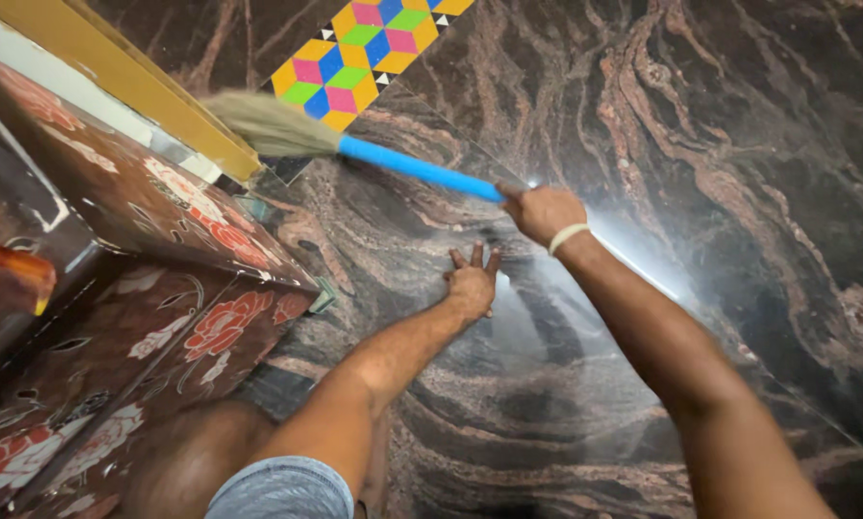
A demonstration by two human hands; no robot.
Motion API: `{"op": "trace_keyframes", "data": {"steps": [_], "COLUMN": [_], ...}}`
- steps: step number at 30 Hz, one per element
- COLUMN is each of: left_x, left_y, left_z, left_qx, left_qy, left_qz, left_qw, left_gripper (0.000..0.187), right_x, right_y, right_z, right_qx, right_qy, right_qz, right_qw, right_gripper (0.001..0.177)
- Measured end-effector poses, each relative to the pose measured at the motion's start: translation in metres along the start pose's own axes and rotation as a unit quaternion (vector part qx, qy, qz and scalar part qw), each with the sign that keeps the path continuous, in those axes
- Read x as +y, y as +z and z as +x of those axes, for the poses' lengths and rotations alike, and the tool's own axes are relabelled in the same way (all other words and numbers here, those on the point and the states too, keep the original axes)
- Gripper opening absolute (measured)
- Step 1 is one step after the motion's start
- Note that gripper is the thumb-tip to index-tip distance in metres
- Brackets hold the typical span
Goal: The person sweeps a marble floor with a broom, including under the edge of a bed, and then picks up and folds a small pink and black mat by hand.
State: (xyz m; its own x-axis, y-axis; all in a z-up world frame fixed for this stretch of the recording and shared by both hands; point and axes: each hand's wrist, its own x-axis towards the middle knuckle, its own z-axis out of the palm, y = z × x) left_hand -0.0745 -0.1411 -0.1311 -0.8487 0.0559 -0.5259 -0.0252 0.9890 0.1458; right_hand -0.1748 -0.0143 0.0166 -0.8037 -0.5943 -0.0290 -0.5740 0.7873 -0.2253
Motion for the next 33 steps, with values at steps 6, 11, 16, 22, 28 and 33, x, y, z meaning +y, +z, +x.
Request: {"op": "trace_keyframes", "data": {"steps": [6, 11, 16, 22, 28, 33], "left_x": [-0.001, 0.001, 0.003, 0.002, 0.003, 0.004], "left_y": [-0.001, 0.000, 0.001, -0.004, 0.001, -0.001], "left_z": [-0.002, -0.004, -0.001, 0.000, 0.002, 0.007], "left_qx": [0.014, 0.019, 0.019, 0.007, -0.002, 0.013], "left_qy": [0.006, 0.000, 0.005, -0.012, -0.020, -0.033], "left_qz": [-0.012, 0.005, 0.033, 0.037, 0.043, 0.047], "left_qw": [1.000, 1.000, 0.999, 0.999, 0.999, 0.998], "left_gripper": [0.136, 0.136, 0.138, 0.139, 0.142, 0.142], "right_x": [0.000, 0.044, 0.084, 0.087, 0.122, 0.134], "right_y": [0.001, 0.000, -0.002, -0.012, -0.019, -0.019], "right_z": [0.010, -0.042, -0.045, -0.039, -0.110, -0.119], "right_qx": [0.098, 0.064, 0.047, 0.140, 0.120, 0.072], "right_qy": [-0.013, -0.015, 0.046, 0.068, 0.043, 0.111], "right_qz": [-0.024, -0.027, -0.075, -0.079, -0.072, -0.118], "right_qw": [0.995, 0.997, 0.995, 0.985, 0.989, 0.984], "right_gripper": [0.042, 0.045, 0.041, 0.042, 0.044, 0.043]}}
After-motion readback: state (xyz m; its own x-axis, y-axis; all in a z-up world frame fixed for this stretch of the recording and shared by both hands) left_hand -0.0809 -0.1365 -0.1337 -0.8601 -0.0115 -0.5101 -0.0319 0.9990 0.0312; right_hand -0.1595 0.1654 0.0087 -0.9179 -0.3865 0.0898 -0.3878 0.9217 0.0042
